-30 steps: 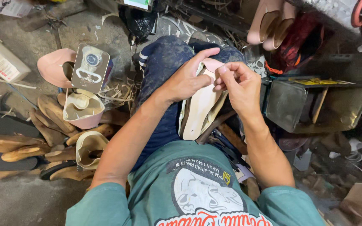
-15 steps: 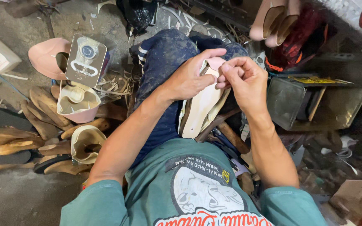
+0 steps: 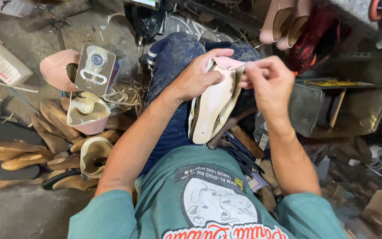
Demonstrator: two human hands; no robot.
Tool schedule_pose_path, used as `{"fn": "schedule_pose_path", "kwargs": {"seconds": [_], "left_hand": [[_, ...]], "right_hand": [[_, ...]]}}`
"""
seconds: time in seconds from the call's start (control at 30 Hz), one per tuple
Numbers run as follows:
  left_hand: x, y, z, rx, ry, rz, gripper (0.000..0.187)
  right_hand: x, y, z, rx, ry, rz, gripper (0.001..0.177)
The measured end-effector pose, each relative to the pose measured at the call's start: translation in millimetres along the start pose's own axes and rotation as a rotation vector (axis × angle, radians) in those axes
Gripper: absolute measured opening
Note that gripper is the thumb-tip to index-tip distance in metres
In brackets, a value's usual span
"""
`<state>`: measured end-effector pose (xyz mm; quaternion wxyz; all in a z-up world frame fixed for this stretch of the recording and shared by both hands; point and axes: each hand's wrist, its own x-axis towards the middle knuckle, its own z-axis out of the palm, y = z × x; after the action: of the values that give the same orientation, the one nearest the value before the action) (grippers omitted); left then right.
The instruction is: The person is repairing a pink slip-on shoe by hand. They use a hammer to tap a tool along the shoe's edge, likely to secure the sole or upper. The person repeatedly turns the shoe over to work on different sections.
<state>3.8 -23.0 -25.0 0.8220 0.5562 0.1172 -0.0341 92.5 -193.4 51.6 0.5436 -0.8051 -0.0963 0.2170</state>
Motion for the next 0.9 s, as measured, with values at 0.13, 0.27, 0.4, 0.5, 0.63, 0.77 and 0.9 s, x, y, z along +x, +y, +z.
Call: {"fn": "schedule_pose_path", "kwargs": {"seconds": [0.13,0.27,0.4,0.5,0.63,0.77,0.9], "left_hand": [[-6,2,-2,-0.006,0.008,0.008,0.062],[-6,-1,-5,-0.018,-0.017,0.007,0.063],[-8,4,-1,-0.054,-0.036,0.018,0.062],[-4,23,-6,-0.017,-0.089,-0.150,0.062],[-1,15,-3,-0.008,-0.066,-0.134,0.063],[9,-19,-9,-0.016,-0.039,0.015,0.058],[1,-13,-5,-0.030,-0.031,-0.018,0.056]], "right_hand": [[-62,-20,-48,-0.329,0.001,-0.201,0.013],[-130,17,-56,-1.118,-0.407,0.046,0.046],[-144,25,-71,-1.016,-0.280,-0.212,0.032],[-135,-12,-71,-0.659,-0.158,-0.099,0.030],[-94,-5,-31,-0.120,0.148,-0.353,0.026],[-43,3,6,-0.345,0.146,-0.526,0.025],[-48,-7,6,-0.210,0.168,-0.459,0.020]]}}
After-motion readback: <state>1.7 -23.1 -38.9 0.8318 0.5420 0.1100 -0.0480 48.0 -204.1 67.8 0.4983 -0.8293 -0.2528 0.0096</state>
